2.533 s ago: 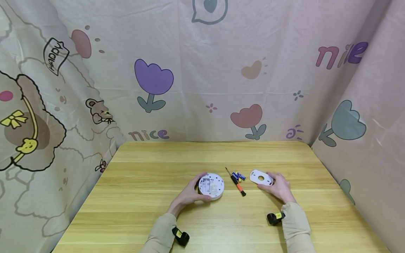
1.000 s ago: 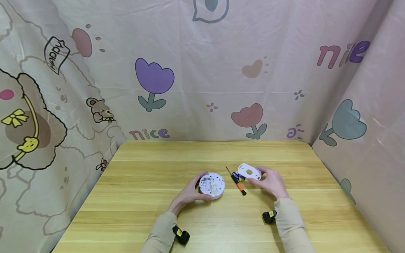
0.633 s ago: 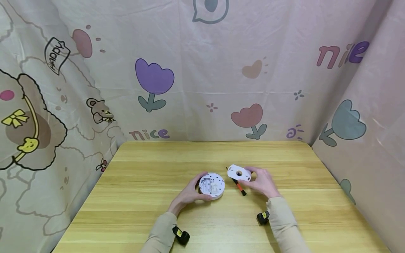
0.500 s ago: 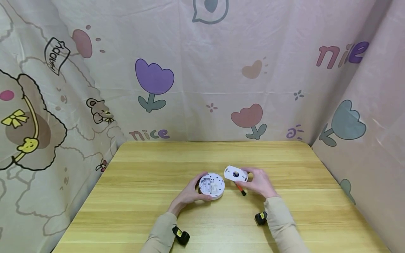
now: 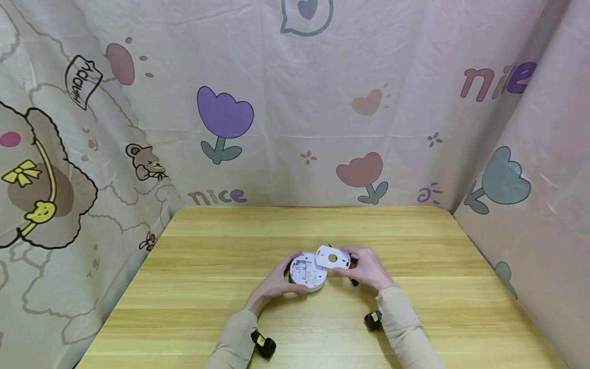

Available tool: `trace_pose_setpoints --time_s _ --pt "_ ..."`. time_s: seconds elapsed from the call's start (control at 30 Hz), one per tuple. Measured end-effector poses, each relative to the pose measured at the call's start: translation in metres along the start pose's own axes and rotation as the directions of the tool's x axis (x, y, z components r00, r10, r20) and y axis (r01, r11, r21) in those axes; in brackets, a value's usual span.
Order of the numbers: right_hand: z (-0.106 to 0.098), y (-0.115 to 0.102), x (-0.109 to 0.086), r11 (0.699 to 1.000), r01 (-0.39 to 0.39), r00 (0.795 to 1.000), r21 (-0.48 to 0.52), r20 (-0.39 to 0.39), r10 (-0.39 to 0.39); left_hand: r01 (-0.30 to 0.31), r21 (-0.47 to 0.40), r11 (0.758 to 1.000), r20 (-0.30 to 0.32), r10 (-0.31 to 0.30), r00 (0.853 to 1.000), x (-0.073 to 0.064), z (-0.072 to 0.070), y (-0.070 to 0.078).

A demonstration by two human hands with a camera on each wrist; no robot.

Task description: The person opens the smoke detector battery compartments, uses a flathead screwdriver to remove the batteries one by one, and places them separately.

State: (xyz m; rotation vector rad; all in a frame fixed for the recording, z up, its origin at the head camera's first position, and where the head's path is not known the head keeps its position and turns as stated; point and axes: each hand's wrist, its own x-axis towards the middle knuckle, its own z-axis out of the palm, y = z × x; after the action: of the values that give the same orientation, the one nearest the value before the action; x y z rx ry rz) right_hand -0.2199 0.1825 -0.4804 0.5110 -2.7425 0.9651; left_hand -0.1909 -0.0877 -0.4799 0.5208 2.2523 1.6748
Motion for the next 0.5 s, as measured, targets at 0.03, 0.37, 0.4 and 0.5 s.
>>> trace_pose_setpoints --time_s 0.03,0.37,0.4,0.5 --pt "0.001 -0.001 0.000 1.000 0.009 1.000 0.003 0.002 -0.009 -0.001 -0.002 1.000 0.001 0.001 1.000 0.000 0.000 0.000" --pt "0.010 -0.009 0.003 0.998 0.069 0.996 0.009 0.057 -0.070 0.004 -0.012 1.000 0.003 -0.004 1.000 0.000 0.000 -0.002" --pt "0.011 -0.009 0.003 0.997 0.079 0.995 0.009 0.060 -0.079 0.005 -0.012 1.000 0.003 -0.005 1.000 0.000 0.000 -0.002" --pt "0.014 -0.011 0.004 0.994 0.112 0.992 0.012 0.064 -0.112 0.010 -0.007 1.000 0.002 -0.010 1.000 0.000 0.000 -0.002"
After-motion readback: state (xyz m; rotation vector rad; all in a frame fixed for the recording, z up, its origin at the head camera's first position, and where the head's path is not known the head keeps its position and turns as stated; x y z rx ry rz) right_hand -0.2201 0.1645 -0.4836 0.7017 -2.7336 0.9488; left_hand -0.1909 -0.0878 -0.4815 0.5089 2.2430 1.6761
